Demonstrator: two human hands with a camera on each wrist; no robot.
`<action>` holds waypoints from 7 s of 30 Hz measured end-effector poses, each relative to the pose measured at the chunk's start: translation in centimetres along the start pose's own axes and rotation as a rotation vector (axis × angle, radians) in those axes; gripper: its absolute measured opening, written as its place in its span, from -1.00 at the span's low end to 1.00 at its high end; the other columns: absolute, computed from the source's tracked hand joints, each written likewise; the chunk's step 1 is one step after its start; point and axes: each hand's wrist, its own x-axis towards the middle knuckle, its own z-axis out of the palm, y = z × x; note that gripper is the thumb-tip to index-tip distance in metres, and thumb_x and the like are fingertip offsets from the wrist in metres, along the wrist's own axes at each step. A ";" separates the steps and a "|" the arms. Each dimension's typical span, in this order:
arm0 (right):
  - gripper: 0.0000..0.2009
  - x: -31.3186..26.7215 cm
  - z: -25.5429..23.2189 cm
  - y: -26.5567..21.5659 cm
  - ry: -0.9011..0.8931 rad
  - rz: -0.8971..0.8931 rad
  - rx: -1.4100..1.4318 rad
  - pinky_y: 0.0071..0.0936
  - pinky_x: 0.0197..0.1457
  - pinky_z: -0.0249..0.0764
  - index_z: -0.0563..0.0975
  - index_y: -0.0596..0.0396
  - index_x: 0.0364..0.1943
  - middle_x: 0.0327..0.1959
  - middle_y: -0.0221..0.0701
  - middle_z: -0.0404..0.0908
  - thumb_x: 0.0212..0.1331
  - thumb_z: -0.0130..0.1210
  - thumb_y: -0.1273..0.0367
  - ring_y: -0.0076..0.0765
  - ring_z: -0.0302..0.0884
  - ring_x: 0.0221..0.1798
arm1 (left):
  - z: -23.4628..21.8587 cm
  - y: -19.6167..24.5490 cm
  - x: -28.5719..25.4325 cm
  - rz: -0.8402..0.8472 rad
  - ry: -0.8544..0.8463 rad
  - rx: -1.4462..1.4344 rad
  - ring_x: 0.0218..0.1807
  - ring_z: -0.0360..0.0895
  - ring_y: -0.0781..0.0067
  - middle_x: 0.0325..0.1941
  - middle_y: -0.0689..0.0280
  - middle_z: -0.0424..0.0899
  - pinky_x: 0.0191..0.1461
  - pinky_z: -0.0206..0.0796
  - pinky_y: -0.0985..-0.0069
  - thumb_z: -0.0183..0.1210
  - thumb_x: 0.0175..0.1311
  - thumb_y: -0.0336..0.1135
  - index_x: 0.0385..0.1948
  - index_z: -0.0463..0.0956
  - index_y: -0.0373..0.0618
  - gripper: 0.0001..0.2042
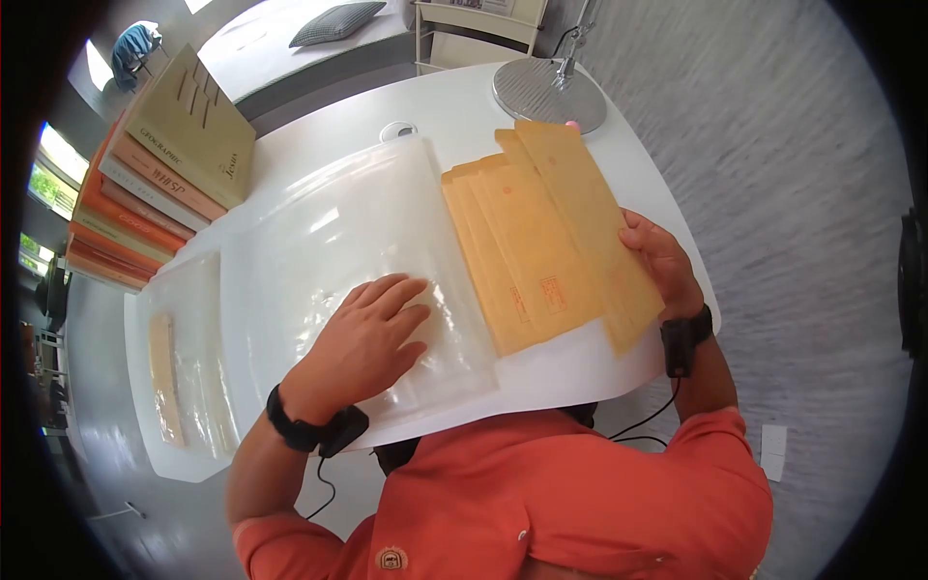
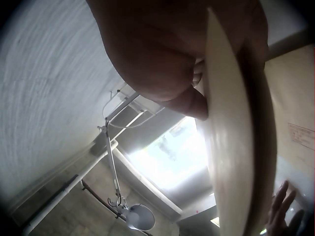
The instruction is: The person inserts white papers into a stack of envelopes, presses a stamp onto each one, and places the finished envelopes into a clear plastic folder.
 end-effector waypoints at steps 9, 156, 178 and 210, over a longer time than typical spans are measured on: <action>-0.70 -6.0 -0.1 -10.2 0.454 -0.488 -1.352 -0.52 0.02 0.44 0.54 0.25 -0.01 -0.11 -0.46 0.61 0.21 -0.11 0.56 -0.52 0.49 -0.13 | -3.4 -1.6 -7.2 -0.302 0.311 -0.108 0.21 0.54 -0.06 0.19 0.08 0.58 0.24 0.42 0.22 0.31 0.13 -0.51 -0.03 0.56 -0.23 -0.67; -0.60 8.5 20.6 5.9 -0.592 0.300 -0.775 -0.60 -0.43 0.42 0.56 0.17 0.20 -0.26 -0.42 0.66 0.32 0.25 0.35 -0.61 0.48 -0.45 | 3.4 1.4 -11.7 -0.292 0.989 -1.615 0.33 0.45 0.35 0.31 0.18 0.52 0.39 0.28 0.33 -0.01 0.57 -0.26 0.32 0.34 -0.29 -0.60; -0.70 8.7 11.7 -3.8 -0.041 -0.409 -0.567 -0.56 -0.09 0.48 0.51 0.17 0.10 -0.09 -0.35 0.64 0.47 0.05 0.26 -0.56 0.55 -0.17 | 3.0 -1.1 -14.3 -0.053 1.189 -1.519 0.33 0.50 0.21 0.33 0.15 0.53 0.42 0.32 0.22 0.09 0.47 -0.34 0.32 0.35 -0.17 -0.58; -0.73 3.7 13.8 4.2 -0.237 0.076 -0.772 -0.57 -0.15 0.54 0.51 0.20 0.02 -0.13 -0.34 0.64 0.24 0.17 0.48 -0.55 0.59 -0.19 | -11.2 -14.5 -37.2 -0.885 1.034 -1.032 0.06 0.64 0.40 0.08 0.20 0.69 0.17 0.47 0.49 0.06 0.38 -0.47 0.22 0.47 -0.27 -0.62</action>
